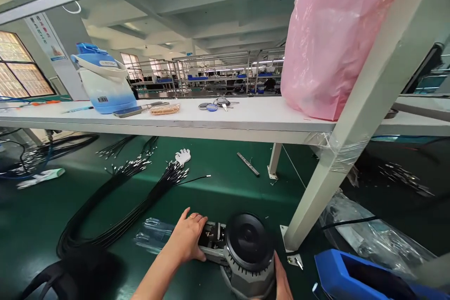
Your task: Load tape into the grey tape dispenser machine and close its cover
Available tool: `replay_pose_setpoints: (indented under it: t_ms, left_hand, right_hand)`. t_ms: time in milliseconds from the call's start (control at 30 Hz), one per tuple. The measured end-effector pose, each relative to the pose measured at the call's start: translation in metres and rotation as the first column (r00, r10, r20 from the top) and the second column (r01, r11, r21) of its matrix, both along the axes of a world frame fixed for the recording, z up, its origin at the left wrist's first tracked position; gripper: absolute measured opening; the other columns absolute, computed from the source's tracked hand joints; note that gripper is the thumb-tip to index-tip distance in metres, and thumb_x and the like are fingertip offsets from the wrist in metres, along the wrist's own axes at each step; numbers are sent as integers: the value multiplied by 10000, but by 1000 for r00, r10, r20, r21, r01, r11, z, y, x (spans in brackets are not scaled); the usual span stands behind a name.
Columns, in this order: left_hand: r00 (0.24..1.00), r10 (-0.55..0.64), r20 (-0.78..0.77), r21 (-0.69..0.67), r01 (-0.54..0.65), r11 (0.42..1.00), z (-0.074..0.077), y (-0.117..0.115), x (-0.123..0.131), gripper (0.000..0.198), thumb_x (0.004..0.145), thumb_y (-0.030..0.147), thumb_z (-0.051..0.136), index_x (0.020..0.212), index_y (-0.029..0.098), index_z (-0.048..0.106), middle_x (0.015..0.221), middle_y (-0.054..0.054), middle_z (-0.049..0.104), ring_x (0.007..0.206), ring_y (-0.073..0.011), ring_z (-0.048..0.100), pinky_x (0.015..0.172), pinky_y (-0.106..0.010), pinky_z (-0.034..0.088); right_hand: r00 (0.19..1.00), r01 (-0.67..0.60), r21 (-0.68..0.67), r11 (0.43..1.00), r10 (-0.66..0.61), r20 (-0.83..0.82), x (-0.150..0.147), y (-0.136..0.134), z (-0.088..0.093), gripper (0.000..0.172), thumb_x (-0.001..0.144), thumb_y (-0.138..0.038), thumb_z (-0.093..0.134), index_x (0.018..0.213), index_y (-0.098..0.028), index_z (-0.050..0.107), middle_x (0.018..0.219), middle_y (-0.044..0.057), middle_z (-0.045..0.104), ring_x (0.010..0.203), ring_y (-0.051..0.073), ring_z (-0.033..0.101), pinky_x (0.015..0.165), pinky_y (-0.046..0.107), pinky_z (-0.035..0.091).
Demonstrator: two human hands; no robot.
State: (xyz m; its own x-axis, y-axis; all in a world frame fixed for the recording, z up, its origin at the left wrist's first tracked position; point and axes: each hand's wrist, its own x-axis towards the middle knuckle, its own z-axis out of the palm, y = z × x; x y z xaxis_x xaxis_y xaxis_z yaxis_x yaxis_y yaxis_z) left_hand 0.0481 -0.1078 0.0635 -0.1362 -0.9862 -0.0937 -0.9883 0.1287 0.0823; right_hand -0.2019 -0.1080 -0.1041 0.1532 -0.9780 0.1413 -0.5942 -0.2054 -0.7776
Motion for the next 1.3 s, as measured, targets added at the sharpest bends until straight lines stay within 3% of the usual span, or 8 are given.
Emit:
replay_pose_setpoints:
  t_ms: [133, 233, 367, 433, 533, 800, 1000, 1300]
  left_hand:
    - [998, 67, 7, -56, -67, 996, -1, -12, -2, 827, 440, 374, 756, 1155, 29, 520, 1110, -184, 601, 1049, -314, 512, 1024, -482, 238]
    - [993, 118, 9, -77, -117, 990, -3, -20, -6, 828, 474, 402, 737, 1173, 24, 505, 1111, -187, 596, 1064, -328, 499, 1016, -491, 243]
    - [987, 160, 13, -56, -159, 986, -7, -19, -6, 854, 511, 363, 723, 1248, 48, 425, 1227, -174, 532, 1148, -316, 441, 1038, -507, 198]
    - [984, 174, 22, -51, -173, 984, -7, -14, -1, 819, 542, 321, 700, 1261, 61, 408, 1264, -163, 505, 1172, -298, 423, 1053, -492, 171]
    - [983, 183, 32, -48, -181, 982, -9, -10, 7, 763, 580, 318, 667, 1260, 84, 412, 1273, -149, 499, 1174, -284, 426, 1056, -492, 162]
    - [987, 158, 13, -50, -157, 986, -8, -11, 11, 785, 525, 351, 727, 1215, 86, 462, 1197, -148, 555, 1090, -307, 495, 1022, -517, 229]
    - [987, 162, 8, -50, -162, 986, -7, -11, 8, 730, 543, 321, 705, 1195, 86, 475, 1168, -141, 571, 1082, -295, 498, 1002, -510, 258]
    - [990, 131, 44, -44, -129, 991, -7, -14, 8, 700, 562, 332, 680, 1186, 86, 479, 1130, -137, 587, 1041, -295, 519, 986, -506, 269]
  right_hand:
    - [988, -113, 208, 972, 89, 123, -9, -35, 35, 890, 589, -120, 488, 1359, -129, 42, 1445, 134, 185, 1318, 262, 210, 1074, 421, 221]
    - [1000, -6, 119, 993, 7, -1, -9, -41, 43, 773, 641, -214, 556, 1316, -149, 185, 1375, 127, 302, 1272, 273, 278, 1030, 404, 291]
    - [958, 59, -21, 998, -63, -279, 13, -15, 40, 246, 790, -422, 457, 835, -184, 500, 832, 94, 575, 840, 255, 568, 751, 374, 449]
    - [914, -53, 48, 997, 68, -400, 32, -1, 41, 321, 858, -397, 310, 679, -213, 503, 687, 62, 610, 705, 240, 602, 687, 394, 445]
    - [856, -140, 98, 985, 170, -487, 51, 6, 46, 378, 879, -262, 204, 806, -180, 565, 739, 92, 683, 729, 263, 644, 712, 437, 453]
    - [764, -174, -15, 985, 126, -633, 15, -6, 44, 402, 879, -147, 209, 764, -182, 592, 738, 65, 685, 712, 242, 652, 711, 400, 447]
    - [768, -161, -41, 986, 99, -633, 43, 2, 45, 376, 856, -85, 244, 790, -155, 607, 729, 76, 697, 681, 243, 663, 655, 379, 478]
    - [719, -219, -135, 966, 66, -692, 21, -6, 39, 343, 849, -83, 305, 711, -198, 597, 670, 29, 680, 613, 215, 647, 581, 325, 431]
